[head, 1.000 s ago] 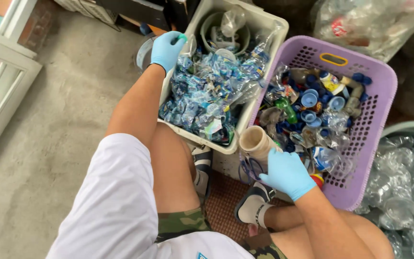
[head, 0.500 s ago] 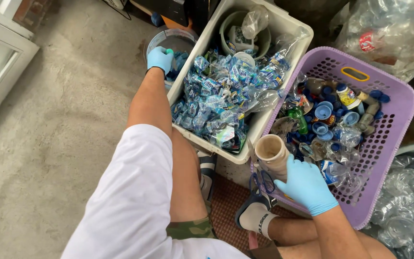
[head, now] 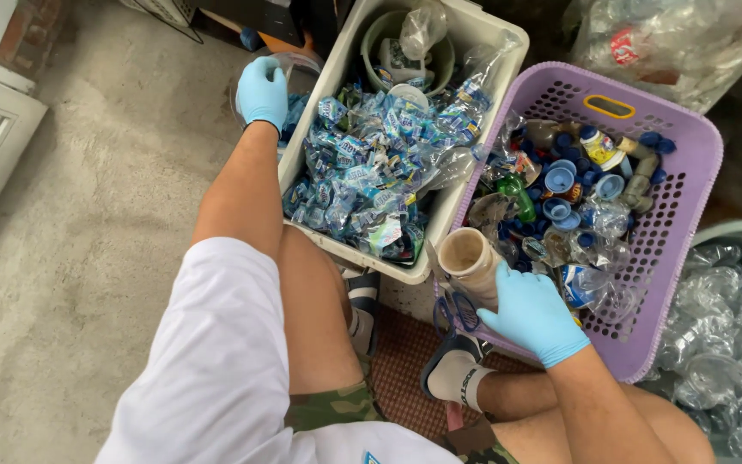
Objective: The person sorts plastic waste by hand, moving items between a white bin and a purple basket. They use scissors to cut a green plastic bottle and place the pieces into the basket.
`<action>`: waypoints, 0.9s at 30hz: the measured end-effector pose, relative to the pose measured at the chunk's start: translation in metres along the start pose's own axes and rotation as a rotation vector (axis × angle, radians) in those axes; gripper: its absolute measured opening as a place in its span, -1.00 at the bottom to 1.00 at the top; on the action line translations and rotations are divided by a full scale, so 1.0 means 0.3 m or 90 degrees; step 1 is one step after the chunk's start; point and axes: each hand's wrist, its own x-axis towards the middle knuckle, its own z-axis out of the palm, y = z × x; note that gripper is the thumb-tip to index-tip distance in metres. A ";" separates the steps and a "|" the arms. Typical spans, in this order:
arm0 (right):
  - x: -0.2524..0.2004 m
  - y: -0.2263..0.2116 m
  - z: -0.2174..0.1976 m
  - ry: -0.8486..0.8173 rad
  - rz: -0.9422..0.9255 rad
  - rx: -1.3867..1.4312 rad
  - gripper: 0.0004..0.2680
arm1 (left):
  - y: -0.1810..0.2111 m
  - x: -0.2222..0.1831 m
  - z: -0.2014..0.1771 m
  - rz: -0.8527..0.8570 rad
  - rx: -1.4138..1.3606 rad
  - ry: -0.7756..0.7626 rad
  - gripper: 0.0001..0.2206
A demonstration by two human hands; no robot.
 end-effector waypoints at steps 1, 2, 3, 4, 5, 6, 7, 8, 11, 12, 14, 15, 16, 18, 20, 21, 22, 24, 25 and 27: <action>-0.012 -0.004 -0.014 0.002 0.006 0.006 -0.49 | 0.050 -0.018 0.002 0.008 0.000 -0.004 -0.80; -0.021 -0.011 -0.030 -0.013 0.004 0.013 -0.43 | 0.102 -0.030 0.000 0.146 -0.021 -0.024 -0.82; -0.031 -0.018 -0.046 -0.028 0.001 0.019 -0.37 | 0.153 -0.044 -0.002 0.284 -0.041 -0.046 -0.85; -0.028 -0.014 -0.028 -0.024 0.006 0.027 -0.37 | 0.231 -0.082 -0.016 0.293 -0.041 -0.050 -0.85; -0.026 -0.010 -0.010 -0.011 -0.001 0.022 -0.40 | 0.306 -0.122 -0.030 0.354 -0.041 -0.079 -0.89; -0.026 -0.005 0.010 0.000 -0.008 0.015 -0.43 | 0.381 -0.167 -0.039 0.413 -0.043 -0.108 -0.91; -0.034 -0.010 0.004 0.003 -0.001 0.022 -0.43 | 0.435 -0.194 -0.036 0.421 -0.045 -0.113 -0.91; -0.043 -0.014 -0.002 -0.002 -0.003 0.030 -0.45 | 0.484 -0.225 -0.035 0.512 -0.030 -0.117 -0.91; -0.057 -0.022 0.010 -0.001 -0.006 0.034 -0.47 | 0.565 -0.308 0.035 0.638 0.021 -0.134 -0.91; -0.056 -0.024 0.017 0.002 -0.011 0.026 -0.47 | 0.580 -0.332 0.067 0.667 0.060 -0.145 -0.89; -0.082 -0.031 0.010 0.009 -0.016 0.033 -0.40 | 0.583 -0.380 0.149 0.650 0.124 -0.145 -0.91; -0.093 -0.034 0.007 0.013 -0.025 0.038 -0.33 | 0.583 -0.403 0.192 0.627 0.188 -0.146 -0.93; -0.097 -0.035 0.006 0.014 -0.021 0.039 -0.33 | 0.585 -0.417 0.213 0.630 0.186 -0.146 -0.93; -0.105 -0.037 0.009 0.024 -0.032 0.060 -0.34 | 0.585 -0.448 0.261 0.561 0.323 -0.218 -0.90; -0.119 -0.035 -0.009 0.015 -0.037 0.067 -0.37 | 0.544 -0.452 0.310 0.571 0.306 -0.214 -0.86; -0.125 -0.034 -0.017 0.008 -0.047 0.072 -0.39 | 0.524 -0.453 0.334 0.579 0.292 -0.208 -0.81; -0.124 -0.037 -0.013 0.008 -0.043 0.078 -0.39 | 0.527 -0.459 0.330 0.584 0.292 -0.212 -0.81; -0.126 -0.037 -0.001 0.036 -0.044 0.064 -0.43 | 0.547 -0.471 0.333 0.600 0.256 -0.185 -0.70; -0.114 -0.044 0.004 0.036 -0.036 0.073 -0.43 | 0.581 -0.482 0.286 0.611 0.254 -0.191 -0.70; -0.112 -0.041 0.031 0.082 -0.037 0.093 -0.47 | 0.682 -0.527 0.239 0.719 0.247 -0.089 -0.67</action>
